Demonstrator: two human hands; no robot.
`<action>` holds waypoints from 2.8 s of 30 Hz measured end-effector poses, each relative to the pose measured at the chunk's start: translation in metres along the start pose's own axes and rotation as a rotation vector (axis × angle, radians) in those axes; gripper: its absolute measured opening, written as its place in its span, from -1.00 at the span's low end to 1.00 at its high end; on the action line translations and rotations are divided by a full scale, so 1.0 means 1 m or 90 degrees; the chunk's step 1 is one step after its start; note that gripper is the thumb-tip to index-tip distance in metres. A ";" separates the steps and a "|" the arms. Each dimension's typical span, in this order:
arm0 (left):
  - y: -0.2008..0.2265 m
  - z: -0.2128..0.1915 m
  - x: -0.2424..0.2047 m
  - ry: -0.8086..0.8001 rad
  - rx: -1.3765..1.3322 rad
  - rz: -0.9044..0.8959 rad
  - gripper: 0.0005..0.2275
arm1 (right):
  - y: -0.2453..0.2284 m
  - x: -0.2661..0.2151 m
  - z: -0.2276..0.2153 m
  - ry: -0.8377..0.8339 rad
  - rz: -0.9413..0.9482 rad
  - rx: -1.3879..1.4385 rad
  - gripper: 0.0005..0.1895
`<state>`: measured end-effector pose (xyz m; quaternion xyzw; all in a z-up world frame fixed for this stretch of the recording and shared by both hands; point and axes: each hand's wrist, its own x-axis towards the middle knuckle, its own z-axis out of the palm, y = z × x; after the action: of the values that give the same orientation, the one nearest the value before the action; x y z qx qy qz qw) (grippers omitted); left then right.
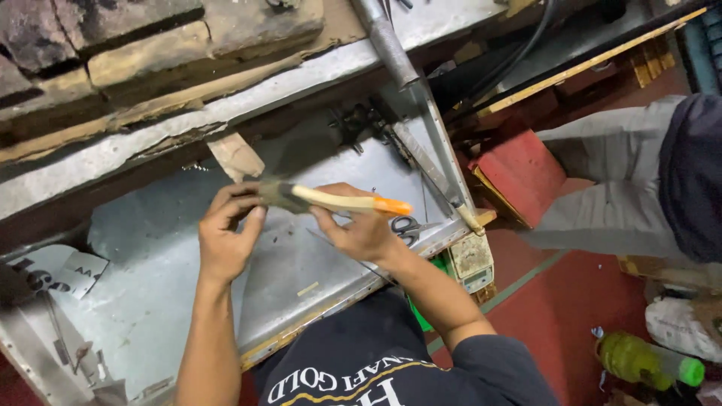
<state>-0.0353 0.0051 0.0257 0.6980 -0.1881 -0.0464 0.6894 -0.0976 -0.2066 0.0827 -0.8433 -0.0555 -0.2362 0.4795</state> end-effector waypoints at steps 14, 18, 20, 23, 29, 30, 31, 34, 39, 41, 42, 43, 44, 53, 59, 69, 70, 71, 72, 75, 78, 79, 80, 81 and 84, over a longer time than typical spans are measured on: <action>-0.034 -0.010 -0.020 0.011 -0.483 -0.175 -0.72 | -0.021 0.045 -0.005 0.105 -0.307 0.089 -0.80; 0.019 0.004 -0.004 0.070 -0.606 -0.182 -0.37 | -0.021 0.029 0.019 0.037 -0.440 -0.036 -0.73; 0.026 0.006 0.005 -0.013 -0.683 -0.208 -0.47 | -0.025 -0.001 0.017 -0.104 -0.319 0.027 -0.74; 0.017 0.012 0.002 -0.120 -0.736 -0.201 -0.47 | 0.014 -0.011 0.030 -0.087 -0.183 0.193 -0.80; -0.005 0.012 -0.009 -0.121 -0.467 -0.214 -0.55 | -0.010 0.015 -0.008 0.029 -0.057 0.131 -0.88; 0.026 0.018 -0.002 -0.159 -0.315 -0.214 -0.57 | -0.015 0.016 -0.006 -0.014 -0.077 0.156 -0.89; 0.013 0.015 -0.003 -0.157 -0.314 -0.217 -0.57 | 0.009 0.011 -0.008 -0.015 -0.075 0.159 -0.89; -0.012 0.006 -0.009 -0.038 -0.186 -0.238 -0.61 | 0.067 0.002 -0.029 0.013 -0.148 0.170 -0.80; -0.020 -0.014 -0.004 0.102 -0.188 -0.056 -0.81 | 0.116 0.009 -0.091 -0.165 -0.289 -0.391 -0.77; -0.010 -0.018 -0.004 0.114 -0.117 -0.038 -0.85 | 0.116 0.003 -0.095 -0.198 -0.289 -0.416 -0.70; -0.005 -0.021 -0.003 0.114 -0.050 -0.016 -0.88 | 0.116 0.001 -0.098 -0.224 -0.288 -0.453 -0.62; 0.001 -0.020 -0.001 0.124 -0.044 -0.022 -0.88 | 0.117 -0.003 -0.099 -0.232 -0.292 -0.442 -0.62; 0.006 -0.019 0.002 0.128 -0.045 -0.002 -0.89 | 0.118 -0.007 -0.101 -0.238 -0.279 -0.477 -0.68; 0.015 -0.020 0.013 0.202 -0.226 -0.094 -0.67 | 0.053 -0.085 -0.051 -0.448 -0.066 -0.366 -0.68; 0.008 -0.022 0.014 0.125 -0.323 -0.114 -0.78 | 0.048 -0.093 -0.037 -0.447 0.004 -0.236 -0.75; -0.030 0.001 0.014 0.196 -0.652 -0.245 -0.78 | 0.040 -0.019 0.014 -0.157 -0.130 0.009 -0.72; -0.030 0.001 0.014 0.201 -0.655 -0.246 -0.78 | 0.038 -0.014 0.021 -0.162 -0.130 0.009 -0.72; -0.029 0.002 0.013 0.189 -0.648 -0.249 -0.81 | 0.036 -0.009 0.028 -0.159 -0.128 0.027 -0.71; -0.028 0.002 0.013 0.177 -0.640 -0.253 -0.83 | 0.034 -0.004 0.036 -0.155 -0.127 0.046 -0.69; -0.028 0.002 0.015 0.144 -0.619 -0.241 -0.84 | 0.038 -0.005 0.044 -0.161 -0.114 0.069 -0.68; -0.025 0.000 0.021 0.111 -0.600 -0.223 -0.84 | 0.038 -0.004 0.043 -0.160 -0.112 0.066 -0.71; -0.025 0.001 0.021 0.113 -0.602 -0.225 -0.84 | 0.040 -0.005 0.041 -0.162 -0.111 0.066 -0.71; -0.024 0.001 0.020 0.117 -0.609 -0.224 -0.85 | 0.042 -0.005 0.039 -0.156 -0.127 0.078 -0.72; -0.024 0.003 0.020 0.121 -0.616 -0.224 -0.85 | 0.044 -0.005 0.036 -0.151 -0.142 0.091 -0.74; -0.027 0.010 0.021 0.132 -0.620 -0.209 -0.85 | 0.051 -0.010 0.030 -0.151 -0.138 0.085 -0.77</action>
<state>-0.0140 -0.0115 0.0025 0.3175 0.0365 -0.1667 0.9328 -0.0799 -0.2077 0.0258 -0.8207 -0.2179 -0.1812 0.4961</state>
